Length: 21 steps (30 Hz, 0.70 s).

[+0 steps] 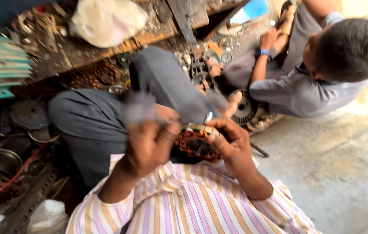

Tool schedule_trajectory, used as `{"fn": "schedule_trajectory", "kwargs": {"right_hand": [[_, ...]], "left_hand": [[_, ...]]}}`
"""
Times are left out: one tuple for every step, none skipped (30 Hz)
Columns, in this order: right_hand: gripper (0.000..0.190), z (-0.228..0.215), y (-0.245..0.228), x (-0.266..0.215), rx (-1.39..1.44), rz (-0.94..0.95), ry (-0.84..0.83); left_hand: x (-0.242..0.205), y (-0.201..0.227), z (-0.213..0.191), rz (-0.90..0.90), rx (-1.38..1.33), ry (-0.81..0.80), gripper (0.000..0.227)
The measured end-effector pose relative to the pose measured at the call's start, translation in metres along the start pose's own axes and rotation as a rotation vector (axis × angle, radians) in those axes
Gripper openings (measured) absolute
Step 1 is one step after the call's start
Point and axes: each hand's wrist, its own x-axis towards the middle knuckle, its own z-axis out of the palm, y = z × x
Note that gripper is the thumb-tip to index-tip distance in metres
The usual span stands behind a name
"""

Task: The person works on an electric motor component by hand, using a small tool to push wires into slots, trimming materials with scissors, and marking the component with a blue pen.

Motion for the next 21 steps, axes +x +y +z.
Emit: {"fn": "schedule_trajectory", "kwargs": {"right_hand": [[0.027, -0.001, 0.001, -0.002, 0.004, -0.006, -0.007], [0.028, -0.002, 0.002, -0.003, -0.031, -0.019, 0.003], [0.028, -0.002, 0.003, -0.002, -0.068, -0.031, 0.003], [0.028, -0.002, 0.005, -0.001, -0.104, -0.045, 0.004], [0.029, -0.003, 0.006, -0.001, -0.134, -0.050, 0.009], [0.029, -0.003, 0.007, 0.000, -0.164, -0.056, 0.014], [0.030, -0.005, 0.007, -0.001, -0.194, -0.060, 0.027], [0.030, -0.005, 0.009, -0.002, -0.192, -0.056, 0.037], [0.030, -0.006, 0.010, -0.001, -0.191, -0.054, 0.045], [0.030, -0.006, 0.011, 0.000, -0.190, -0.051, 0.054], [0.030, -0.007, 0.011, 0.000, -0.201, -0.049, 0.059], [0.029, -0.007, 0.012, 0.001, -0.212, -0.048, 0.064], [0.029, -0.007, 0.012, 0.002, -0.223, -0.047, 0.068], [0.030, -0.006, 0.013, 0.003, -0.203, -0.050, 0.064], [0.030, -0.006, 0.013, 0.003, -0.184, -0.055, 0.064], [0.031, -0.006, 0.013, 0.004, -0.164, -0.060, 0.064], [0.031, -0.007, 0.012, 0.003, -0.199, -0.054, 0.067], [0.031, -0.008, 0.011, 0.003, -0.233, -0.048, 0.071], [0.031, -0.009, 0.011, 0.003, -0.264, -0.039, 0.079], [0.031, -0.010, 0.010, 0.006, -0.235, -0.047, 0.078], [0.030, -0.009, 0.011, 0.005, -0.204, -0.043, 0.082]], "left_hand": [[0.001, -0.006, -0.007, -0.159, 0.029, 0.036, 0.019], [0.006, -0.017, -0.015, -0.166, 0.085, 0.045, 0.019], [0.015, -0.033, -0.023, -0.174, 0.144, 0.064, 0.019], [0.025, -0.048, -0.030, -0.184, 0.204, 0.084, 0.019], [0.033, -0.063, -0.032, -0.174, 0.227, 0.078, 0.020], [0.042, -0.077, -0.032, -0.166, 0.250, 0.073, 0.020], [0.052, -0.092, -0.032, -0.158, 0.270, 0.062, 0.021], [0.063, -0.106, -0.032, -0.176, 0.292, 0.056, 0.022], [0.075, -0.119, -0.029, -0.194, 0.314, 0.052, 0.023], [0.090, -0.132, -0.026, -0.213, 0.336, 0.049, 0.024], [0.109, -0.145, -0.023, -0.198, 0.423, 0.045, 0.024], [0.129, -0.157, -0.021, -0.184, 0.511, 0.040, 0.023], [0.147, -0.167, -0.019, -0.210, 0.545, 0.005, 0.021], [0.165, -0.174, -0.019, -0.237, 0.579, -0.031, 0.021], [0.183, -0.179, -0.017, -0.085, 0.679, 0.058, 0.023], [0.196, -0.177, -0.015, 0.068, 0.778, 0.147, 0.025], [0.202, -0.174, -0.014, 0.222, 0.871, 0.227, 0.029], [0.205, -0.170, -0.018, 0.196, 0.924, 0.146, 0.023], [0.206, -0.160, -0.023, 0.169, 0.975, 0.058, 0.017], [0.208, -0.147, -0.030, 0.142, 1.025, -0.030, 0.012], [0.207, -0.133, -0.037, 0.253, 1.001, 0.072, 0.004]]}}
